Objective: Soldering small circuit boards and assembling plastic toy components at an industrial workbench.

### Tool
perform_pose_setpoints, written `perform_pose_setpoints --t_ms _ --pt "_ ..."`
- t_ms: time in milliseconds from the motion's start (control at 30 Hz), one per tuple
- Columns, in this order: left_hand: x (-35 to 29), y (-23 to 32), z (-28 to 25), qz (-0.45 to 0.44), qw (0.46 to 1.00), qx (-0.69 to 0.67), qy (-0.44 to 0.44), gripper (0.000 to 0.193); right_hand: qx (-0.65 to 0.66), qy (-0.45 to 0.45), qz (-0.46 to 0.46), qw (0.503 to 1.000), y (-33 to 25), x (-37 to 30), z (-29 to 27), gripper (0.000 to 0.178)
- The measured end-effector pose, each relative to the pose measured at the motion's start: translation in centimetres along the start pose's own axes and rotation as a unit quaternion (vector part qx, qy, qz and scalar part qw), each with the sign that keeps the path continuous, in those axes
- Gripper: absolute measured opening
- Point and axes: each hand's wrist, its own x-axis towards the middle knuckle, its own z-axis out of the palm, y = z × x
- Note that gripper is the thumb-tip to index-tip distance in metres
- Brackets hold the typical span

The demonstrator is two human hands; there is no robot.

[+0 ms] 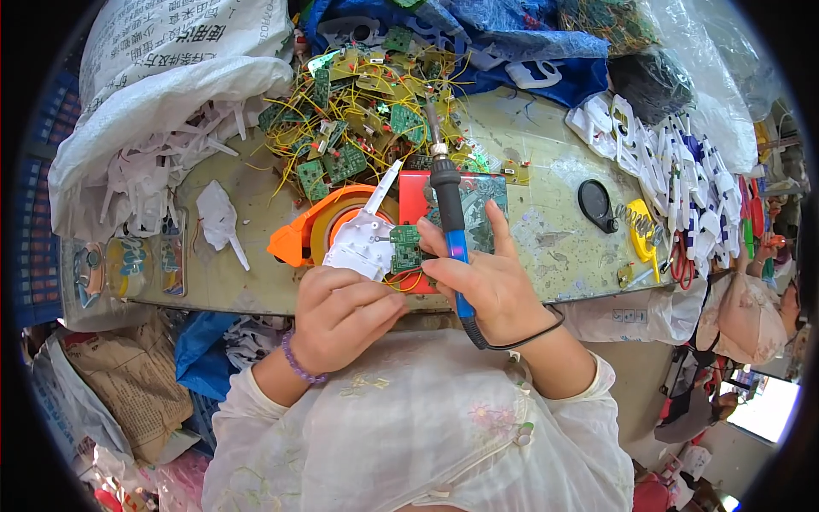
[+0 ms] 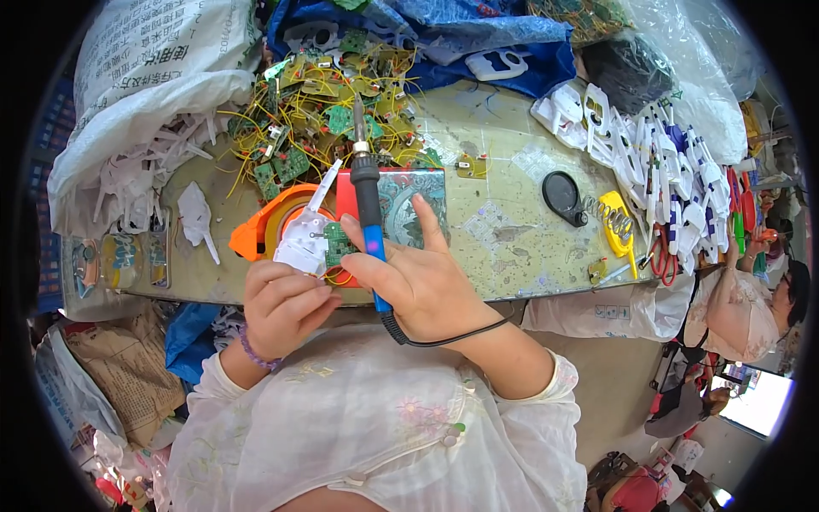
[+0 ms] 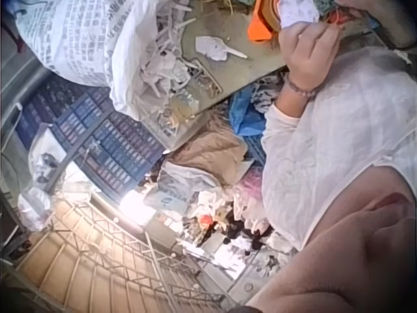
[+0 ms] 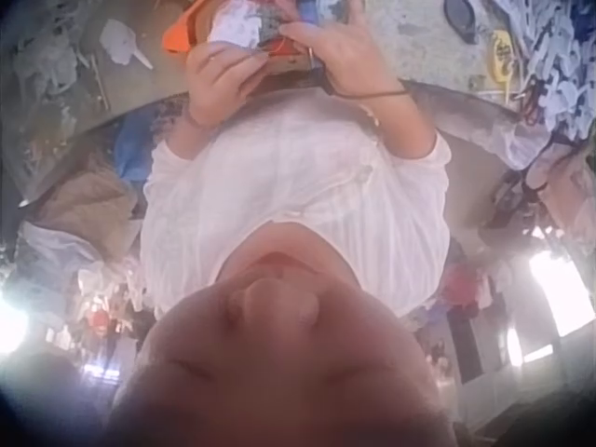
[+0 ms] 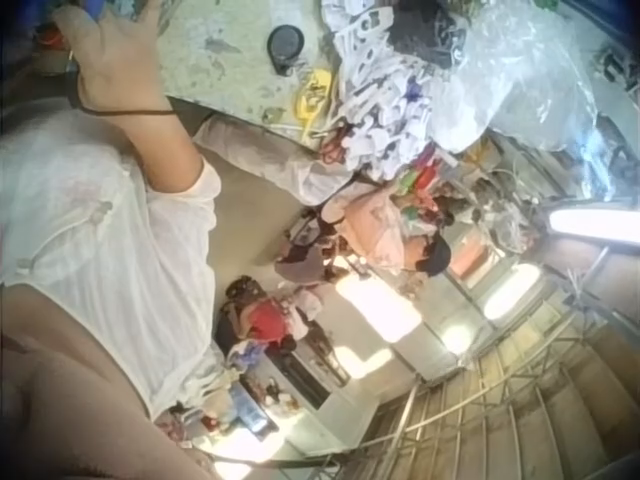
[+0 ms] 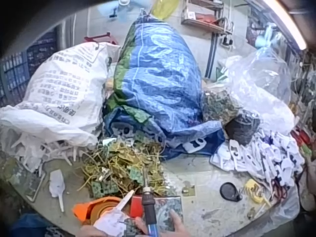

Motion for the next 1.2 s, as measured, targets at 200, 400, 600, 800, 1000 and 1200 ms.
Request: perform_pose_setpoints --t_ms 200,400,600,800,1000,1200 --pt "1.1 0.3 0.5 -0.003 1.000 0.016 0.013 0.031 -0.004 -0.018 0.003 1.000 -0.1 0.0 -0.1 0.041" --pt "2.2 0.2 0.5 -0.074 0.996 -0.042 -0.032 0.031 0.004 -0.008 0.006 1.000 -0.2 0.0 0.0 0.041" --pt "3.0 0.3 0.3 -0.072 0.995 -0.034 -0.065 0.025 0.016 0.014 -0.001 1.000 0.2 -0.3 0.3 0.046" --pt "2.8 0.0 0.7 -0.067 0.994 -0.029 -0.082 0.025 0.019 0.088 -0.036 0.995 0.8 -0.3 -0.4 0.047" --pt "3.0 0.2 0.6 -0.063 0.993 -0.014 -0.096 0.026 0.087 0.201 -0.006 0.976 1.9 -1.8 -1.1 0.035" --pt "2.9 0.3 0.6 -0.073 0.993 -0.020 -0.094 0.025 0.124 0.251 0.014 0.960 1.4 -3.4 -2.0 0.039"
